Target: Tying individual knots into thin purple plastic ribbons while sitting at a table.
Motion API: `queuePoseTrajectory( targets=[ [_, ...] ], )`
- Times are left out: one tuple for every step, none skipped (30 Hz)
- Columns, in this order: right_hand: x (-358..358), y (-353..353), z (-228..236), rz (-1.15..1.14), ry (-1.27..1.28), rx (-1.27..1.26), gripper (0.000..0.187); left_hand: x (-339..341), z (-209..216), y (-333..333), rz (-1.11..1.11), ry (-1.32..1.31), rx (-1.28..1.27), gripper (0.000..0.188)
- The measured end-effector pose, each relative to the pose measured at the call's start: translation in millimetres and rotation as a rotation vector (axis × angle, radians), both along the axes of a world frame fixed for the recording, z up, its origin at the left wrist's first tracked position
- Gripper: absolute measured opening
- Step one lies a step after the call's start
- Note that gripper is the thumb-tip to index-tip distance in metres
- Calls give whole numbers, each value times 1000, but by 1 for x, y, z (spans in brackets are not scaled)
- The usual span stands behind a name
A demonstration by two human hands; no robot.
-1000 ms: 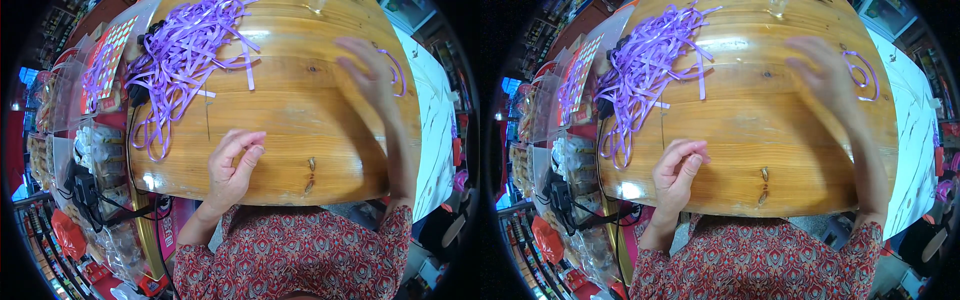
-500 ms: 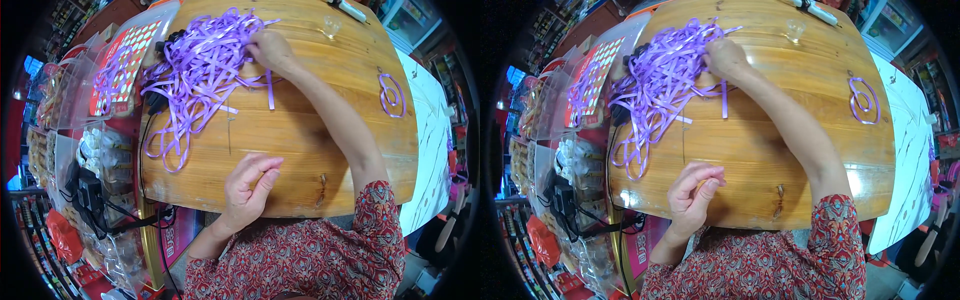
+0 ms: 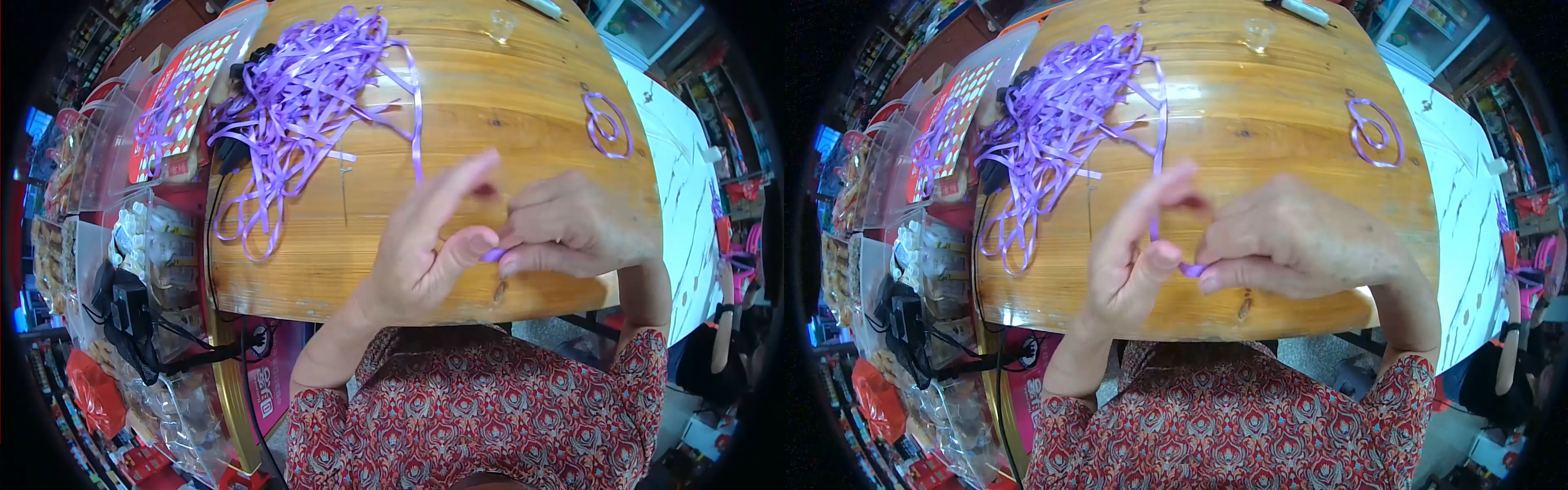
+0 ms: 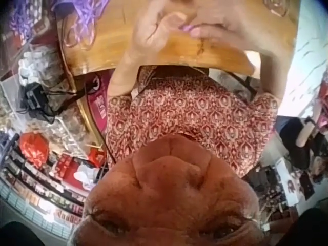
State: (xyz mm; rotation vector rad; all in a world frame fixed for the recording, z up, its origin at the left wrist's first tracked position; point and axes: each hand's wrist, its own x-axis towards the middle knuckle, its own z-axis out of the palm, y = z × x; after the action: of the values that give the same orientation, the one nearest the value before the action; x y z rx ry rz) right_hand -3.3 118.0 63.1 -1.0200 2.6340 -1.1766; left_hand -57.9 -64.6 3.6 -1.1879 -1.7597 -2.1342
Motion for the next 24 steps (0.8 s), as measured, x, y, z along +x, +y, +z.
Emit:
queuePoseTrajectory(
  targets=[
    [8, 4, 5, -120, -34, -16, 12, 4, -4, -4, -204, -212, -144, 30],
    [18, 8, 8, -246, -65, -31, 11, 8, -7, -5, -412, -419, -291, 27],
    [25, 15, 5, -256, -64, -33, 11, 8, -16, -4, -342, -238, -308, 17],
    [29, 25, 0, -366, -58, -75, 10, 10, -18, -7, -349, -237, -312, 17],
    [35, 37, -4, -482, -51, -117, 10, 11, -18, -9, -306, -297, -257, 13],
    [42, 47, -6, -530, -45, -94, 10, 10, -19, -13, -257, -357, -203, 9],
    [49, 57, -9, -575, -39, -71, 10, 8, -19, -18, -205, -361, -178, 8],
    [55, 67, -17, -578, -39, -77, 10, 5, -21, -22, -149, -362, -154, 7],
    [61, 75, -27, -617, 25, -143, 9, 3, -21, -26, -154, -361, -159, 7],
    [67, 81, -32, -656, 89, -208, 9, 0, -21, -30, -55, -272, -196, 7],
    [71, 83, -33, -713, 49, -239, 11, -2, -21, -34, 48, -183, -235, 7],
    [73, 81, -35, -715, 47, -244, 11, -3, -19, -38, 47, -182, -241, 7],
    [74, 78, -37, -763, 50, -232, 10, -3, -15, -41, 187, 75, -491, 9],
    [74, 73, -39, -818, 51, -218, 9, -3, -14, -41, 318, 340, -735, 14],
    [73, 67, -41, -829, 46, -218, 9, -3, -15, -36, 305, 339, -737, 14],
    [68, 59, -45, -752, 149, -157, 9, -3, -17, -26, 451, 497, -724, 21],
    [64, 52, -46, -667, 252, -97, 9, 1, -17, -18, 603, 655, -706, 30],
    [60, 43, -48, -669, 249, -98, 9, 8, -17, -13, 600, 654, -707, 30],
    [57, 35, -50, -625, 286, -103, 11, 16, -17, -5, 365, 410, -542, 32],
    [54, 27, -50, -574, 327, -112, 14, 25, -16, 0, 140, 170, -373, 34],
    [53, 21, -48, -573, 326, -111, 14, 33, -17, 10, 141, 169, -372, 34],
    [54, 15, -45, -595, 417, -69, 17, 40, -18, 22, -83, -161, -190, 30],
    [55, 14, -44, -622, 509, -25, 20, 44, -19, 30, -313, -488, -1, 26],
    [56, 13, -44, -627, 509, -24, 20, 43, -17, 29, -318, -489, -2, 26]
  ],
)
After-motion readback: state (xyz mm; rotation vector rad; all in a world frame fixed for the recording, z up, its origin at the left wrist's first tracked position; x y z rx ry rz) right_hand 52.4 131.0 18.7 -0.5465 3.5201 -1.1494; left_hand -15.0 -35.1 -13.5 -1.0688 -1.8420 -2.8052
